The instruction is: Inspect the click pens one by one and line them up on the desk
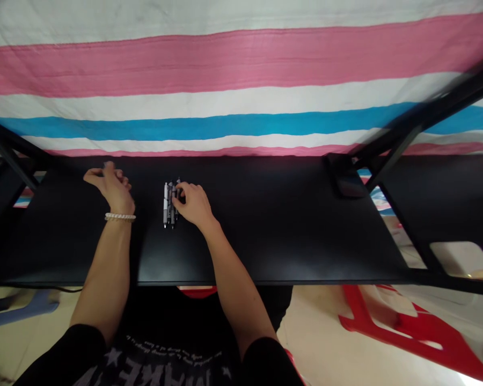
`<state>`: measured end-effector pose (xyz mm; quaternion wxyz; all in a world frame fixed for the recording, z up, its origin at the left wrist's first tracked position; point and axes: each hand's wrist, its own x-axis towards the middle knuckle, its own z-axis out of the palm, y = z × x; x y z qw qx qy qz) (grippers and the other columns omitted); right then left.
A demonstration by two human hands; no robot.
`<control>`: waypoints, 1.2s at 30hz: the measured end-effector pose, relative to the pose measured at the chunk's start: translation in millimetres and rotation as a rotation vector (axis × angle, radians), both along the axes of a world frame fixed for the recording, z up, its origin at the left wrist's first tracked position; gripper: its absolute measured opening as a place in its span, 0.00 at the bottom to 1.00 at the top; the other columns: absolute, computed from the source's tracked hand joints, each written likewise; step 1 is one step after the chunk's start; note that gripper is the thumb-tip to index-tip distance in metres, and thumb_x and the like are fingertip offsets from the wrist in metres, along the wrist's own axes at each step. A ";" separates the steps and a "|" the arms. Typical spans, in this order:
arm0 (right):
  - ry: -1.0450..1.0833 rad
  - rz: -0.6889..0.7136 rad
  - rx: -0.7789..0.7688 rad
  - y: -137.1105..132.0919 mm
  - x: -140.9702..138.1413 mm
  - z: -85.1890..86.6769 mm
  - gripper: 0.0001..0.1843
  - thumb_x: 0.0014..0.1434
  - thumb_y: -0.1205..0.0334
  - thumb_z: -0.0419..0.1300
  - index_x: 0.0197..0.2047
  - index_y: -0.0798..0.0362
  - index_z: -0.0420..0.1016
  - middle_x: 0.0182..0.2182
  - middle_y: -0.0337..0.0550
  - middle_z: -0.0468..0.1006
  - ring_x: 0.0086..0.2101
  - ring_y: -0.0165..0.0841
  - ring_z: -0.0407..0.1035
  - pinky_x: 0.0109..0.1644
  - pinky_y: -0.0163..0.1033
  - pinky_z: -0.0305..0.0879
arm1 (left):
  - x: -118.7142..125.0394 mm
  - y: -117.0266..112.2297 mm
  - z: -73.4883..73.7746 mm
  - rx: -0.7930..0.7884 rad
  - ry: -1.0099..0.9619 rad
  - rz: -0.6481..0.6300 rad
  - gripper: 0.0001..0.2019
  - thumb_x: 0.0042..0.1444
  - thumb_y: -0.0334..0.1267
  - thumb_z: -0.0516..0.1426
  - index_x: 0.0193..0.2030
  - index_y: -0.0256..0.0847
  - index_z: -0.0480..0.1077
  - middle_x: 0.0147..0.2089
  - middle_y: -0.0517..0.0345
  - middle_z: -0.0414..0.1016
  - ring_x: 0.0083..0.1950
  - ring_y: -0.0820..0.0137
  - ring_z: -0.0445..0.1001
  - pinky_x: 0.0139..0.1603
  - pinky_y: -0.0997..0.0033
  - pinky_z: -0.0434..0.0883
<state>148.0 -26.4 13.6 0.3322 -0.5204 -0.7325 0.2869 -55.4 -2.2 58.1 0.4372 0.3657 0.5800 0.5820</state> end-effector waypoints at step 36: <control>0.450 -0.049 -0.103 -0.9 -2.1 2.1 0.05 0.53 0.63 0.60 0.35 0.52 0.76 0.28 0.39 0.76 0.29 0.30 0.71 0.35 0.36 0.69 | 35.7 -1.4 -26.2 0.130 -0.024 0.045 0.10 0.57 0.39 0.64 0.44 0.40 0.72 0.43 0.48 0.78 0.42 0.66 0.80 0.45 0.65 0.75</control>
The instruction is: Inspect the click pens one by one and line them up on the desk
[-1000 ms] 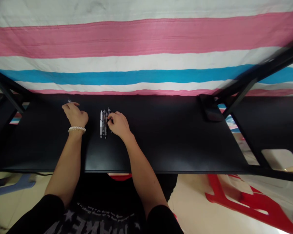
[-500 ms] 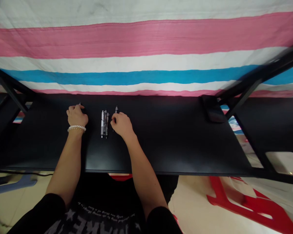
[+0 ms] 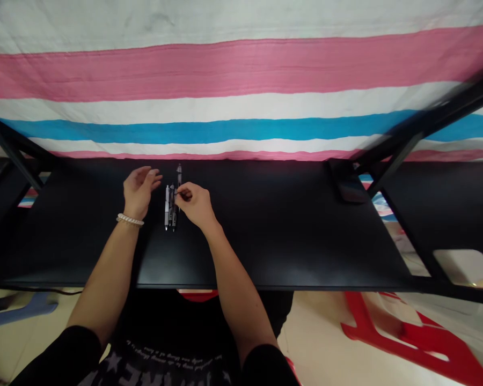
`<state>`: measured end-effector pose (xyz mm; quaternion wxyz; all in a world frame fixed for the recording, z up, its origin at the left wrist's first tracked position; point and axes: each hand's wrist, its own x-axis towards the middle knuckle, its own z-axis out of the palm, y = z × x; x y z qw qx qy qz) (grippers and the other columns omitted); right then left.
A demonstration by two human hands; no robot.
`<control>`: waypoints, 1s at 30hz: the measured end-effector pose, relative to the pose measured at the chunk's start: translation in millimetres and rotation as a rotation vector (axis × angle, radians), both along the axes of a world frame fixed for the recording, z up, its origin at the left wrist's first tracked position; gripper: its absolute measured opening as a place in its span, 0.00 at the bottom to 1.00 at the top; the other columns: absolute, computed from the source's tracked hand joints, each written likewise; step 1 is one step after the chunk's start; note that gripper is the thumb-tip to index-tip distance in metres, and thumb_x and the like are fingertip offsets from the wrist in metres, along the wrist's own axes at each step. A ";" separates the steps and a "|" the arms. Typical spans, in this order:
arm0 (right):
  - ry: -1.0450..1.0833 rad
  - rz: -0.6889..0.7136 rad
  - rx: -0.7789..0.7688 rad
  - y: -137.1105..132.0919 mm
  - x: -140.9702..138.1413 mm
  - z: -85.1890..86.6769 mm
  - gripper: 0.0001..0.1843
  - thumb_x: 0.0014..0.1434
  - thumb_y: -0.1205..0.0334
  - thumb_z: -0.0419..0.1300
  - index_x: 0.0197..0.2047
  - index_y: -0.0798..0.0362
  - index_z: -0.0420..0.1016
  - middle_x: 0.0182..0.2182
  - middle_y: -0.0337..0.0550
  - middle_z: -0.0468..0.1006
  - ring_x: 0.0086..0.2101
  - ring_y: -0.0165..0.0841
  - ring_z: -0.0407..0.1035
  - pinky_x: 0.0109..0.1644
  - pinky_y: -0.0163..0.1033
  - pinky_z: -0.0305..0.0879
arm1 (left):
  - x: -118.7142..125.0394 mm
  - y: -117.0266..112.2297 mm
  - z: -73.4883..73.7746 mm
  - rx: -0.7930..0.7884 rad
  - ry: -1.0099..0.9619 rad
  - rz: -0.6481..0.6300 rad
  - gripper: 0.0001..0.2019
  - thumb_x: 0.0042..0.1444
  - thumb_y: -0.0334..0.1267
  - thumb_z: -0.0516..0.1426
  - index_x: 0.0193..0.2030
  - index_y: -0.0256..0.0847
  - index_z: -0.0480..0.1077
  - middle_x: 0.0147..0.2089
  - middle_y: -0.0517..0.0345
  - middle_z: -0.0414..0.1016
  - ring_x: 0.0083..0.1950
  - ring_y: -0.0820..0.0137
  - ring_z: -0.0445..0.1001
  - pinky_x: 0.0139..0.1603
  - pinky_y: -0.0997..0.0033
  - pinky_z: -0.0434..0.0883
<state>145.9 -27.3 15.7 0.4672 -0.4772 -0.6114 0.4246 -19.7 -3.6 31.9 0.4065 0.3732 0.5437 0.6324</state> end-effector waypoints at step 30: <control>0.309 -0.098 0.045 -6.0 -20.3 -0.1 0.14 0.54 0.51 0.70 0.41 0.49 0.82 0.40 0.46 0.79 0.36 0.34 0.76 0.40 0.42 0.77 | 16.6 -0.6 -1.3 0.118 -0.466 0.038 0.11 0.53 0.39 0.69 0.35 0.39 0.72 0.36 0.57 0.79 0.37 0.72 0.81 0.38 0.74 0.76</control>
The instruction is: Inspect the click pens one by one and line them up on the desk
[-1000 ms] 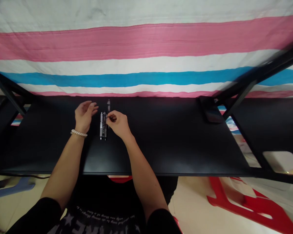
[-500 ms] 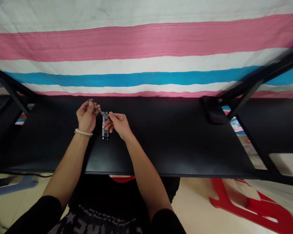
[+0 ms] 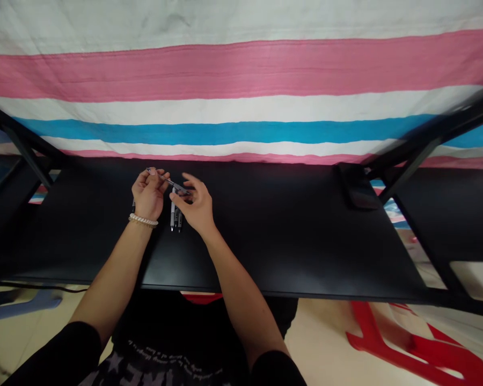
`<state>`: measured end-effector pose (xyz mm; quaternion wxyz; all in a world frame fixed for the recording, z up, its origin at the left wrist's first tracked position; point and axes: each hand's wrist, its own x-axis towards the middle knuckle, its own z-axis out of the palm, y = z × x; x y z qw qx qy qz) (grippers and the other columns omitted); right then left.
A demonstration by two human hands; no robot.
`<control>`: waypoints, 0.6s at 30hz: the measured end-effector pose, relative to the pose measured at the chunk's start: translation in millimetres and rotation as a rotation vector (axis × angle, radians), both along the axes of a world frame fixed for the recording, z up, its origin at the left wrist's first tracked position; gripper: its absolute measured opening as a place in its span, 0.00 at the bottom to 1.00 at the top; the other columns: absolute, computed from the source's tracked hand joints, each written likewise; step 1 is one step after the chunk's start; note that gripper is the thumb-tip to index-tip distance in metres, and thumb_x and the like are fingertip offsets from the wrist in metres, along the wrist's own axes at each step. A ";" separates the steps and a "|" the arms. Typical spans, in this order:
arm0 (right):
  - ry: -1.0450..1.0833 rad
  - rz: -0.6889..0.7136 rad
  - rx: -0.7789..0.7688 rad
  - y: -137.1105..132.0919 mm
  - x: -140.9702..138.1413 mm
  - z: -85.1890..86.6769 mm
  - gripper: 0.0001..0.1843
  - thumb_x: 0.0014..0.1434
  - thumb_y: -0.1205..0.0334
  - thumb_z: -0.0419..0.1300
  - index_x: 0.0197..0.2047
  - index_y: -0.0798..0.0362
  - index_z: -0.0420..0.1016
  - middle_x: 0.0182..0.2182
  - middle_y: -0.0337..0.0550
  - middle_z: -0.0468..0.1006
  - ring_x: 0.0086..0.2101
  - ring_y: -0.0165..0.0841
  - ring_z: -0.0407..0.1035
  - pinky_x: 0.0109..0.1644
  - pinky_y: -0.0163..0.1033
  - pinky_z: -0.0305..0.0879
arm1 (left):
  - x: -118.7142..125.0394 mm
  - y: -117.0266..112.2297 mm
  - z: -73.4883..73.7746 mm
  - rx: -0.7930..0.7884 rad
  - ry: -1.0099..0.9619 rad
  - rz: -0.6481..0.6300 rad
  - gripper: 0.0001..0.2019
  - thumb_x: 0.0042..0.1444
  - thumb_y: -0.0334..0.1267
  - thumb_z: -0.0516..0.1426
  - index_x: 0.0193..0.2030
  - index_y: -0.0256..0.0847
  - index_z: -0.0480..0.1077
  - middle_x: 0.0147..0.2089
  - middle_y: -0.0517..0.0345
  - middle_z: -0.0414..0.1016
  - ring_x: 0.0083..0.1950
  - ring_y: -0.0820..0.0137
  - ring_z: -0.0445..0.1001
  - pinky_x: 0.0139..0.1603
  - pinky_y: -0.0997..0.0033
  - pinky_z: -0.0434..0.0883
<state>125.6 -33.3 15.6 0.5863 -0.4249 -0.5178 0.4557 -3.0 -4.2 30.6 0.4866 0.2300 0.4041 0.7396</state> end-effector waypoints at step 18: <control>0.094 0.092 -0.094 3.9 -3.0 -7.1 0.16 0.57 0.48 0.66 0.42 0.51 0.82 0.31 0.42 0.80 0.28 0.30 0.74 0.32 0.38 0.75 | -2.8 1.6 -5.4 -0.010 -0.072 -0.015 0.08 0.55 0.36 0.67 0.34 0.41 0.71 0.37 0.57 0.78 0.37 0.72 0.80 0.43 0.70 0.75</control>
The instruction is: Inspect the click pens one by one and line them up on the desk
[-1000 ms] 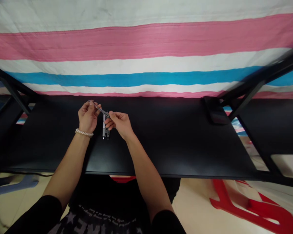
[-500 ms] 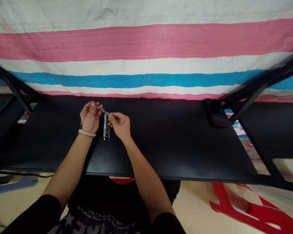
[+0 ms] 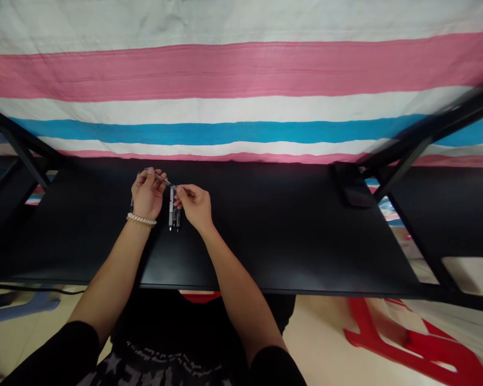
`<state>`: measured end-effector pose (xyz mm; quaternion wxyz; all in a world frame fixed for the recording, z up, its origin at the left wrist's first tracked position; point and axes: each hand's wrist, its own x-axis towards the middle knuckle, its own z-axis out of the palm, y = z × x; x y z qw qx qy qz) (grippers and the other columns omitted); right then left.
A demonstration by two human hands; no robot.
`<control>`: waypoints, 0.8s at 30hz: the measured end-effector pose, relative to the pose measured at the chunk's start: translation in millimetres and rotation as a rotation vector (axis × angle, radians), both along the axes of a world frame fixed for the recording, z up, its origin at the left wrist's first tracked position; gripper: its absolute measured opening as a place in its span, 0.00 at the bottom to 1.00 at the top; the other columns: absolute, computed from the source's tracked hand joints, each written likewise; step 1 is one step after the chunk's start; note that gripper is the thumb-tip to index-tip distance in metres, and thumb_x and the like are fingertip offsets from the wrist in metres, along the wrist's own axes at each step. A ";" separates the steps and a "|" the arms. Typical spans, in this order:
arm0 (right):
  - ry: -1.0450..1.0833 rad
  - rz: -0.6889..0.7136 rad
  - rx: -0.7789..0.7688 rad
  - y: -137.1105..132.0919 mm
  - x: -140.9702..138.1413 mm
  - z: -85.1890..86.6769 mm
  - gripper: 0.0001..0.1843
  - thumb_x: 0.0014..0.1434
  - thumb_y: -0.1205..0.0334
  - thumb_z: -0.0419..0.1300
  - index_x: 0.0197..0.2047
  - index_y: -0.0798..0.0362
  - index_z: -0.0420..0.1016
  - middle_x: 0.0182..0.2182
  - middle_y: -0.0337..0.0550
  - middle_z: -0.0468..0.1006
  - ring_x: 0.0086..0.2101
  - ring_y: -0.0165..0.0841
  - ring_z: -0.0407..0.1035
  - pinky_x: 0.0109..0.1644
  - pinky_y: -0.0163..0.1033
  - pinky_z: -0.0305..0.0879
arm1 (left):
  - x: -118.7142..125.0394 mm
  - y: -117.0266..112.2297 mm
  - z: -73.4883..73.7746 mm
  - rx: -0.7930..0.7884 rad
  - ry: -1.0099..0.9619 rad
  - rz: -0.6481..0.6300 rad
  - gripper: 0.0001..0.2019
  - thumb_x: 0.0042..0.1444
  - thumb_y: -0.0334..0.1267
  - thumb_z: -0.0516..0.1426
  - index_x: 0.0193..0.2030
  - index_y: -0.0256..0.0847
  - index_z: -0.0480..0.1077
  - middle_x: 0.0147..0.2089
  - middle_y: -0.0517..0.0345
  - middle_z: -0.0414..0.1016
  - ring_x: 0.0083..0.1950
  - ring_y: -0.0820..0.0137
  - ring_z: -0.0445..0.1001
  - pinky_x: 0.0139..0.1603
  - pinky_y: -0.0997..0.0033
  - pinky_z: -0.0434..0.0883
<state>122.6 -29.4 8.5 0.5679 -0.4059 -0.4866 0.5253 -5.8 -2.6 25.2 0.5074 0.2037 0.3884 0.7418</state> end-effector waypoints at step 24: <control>-0.174 -0.120 -0.005 -11.5 -3.1 3.3 0.23 0.61 0.42 0.62 0.50 0.51 0.77 0.31 0.42 0.81 0.28 0.32 0.77 0.34 0.38 0.77 | 3.4 0.1 -3.2 -0.003 0.038 0.001 0.10 0.55 0.41 0.67 0.39 0.43 0.71 0.41 0.58 0.79 0.39 0.74 0.80 0.44 0.72 0.75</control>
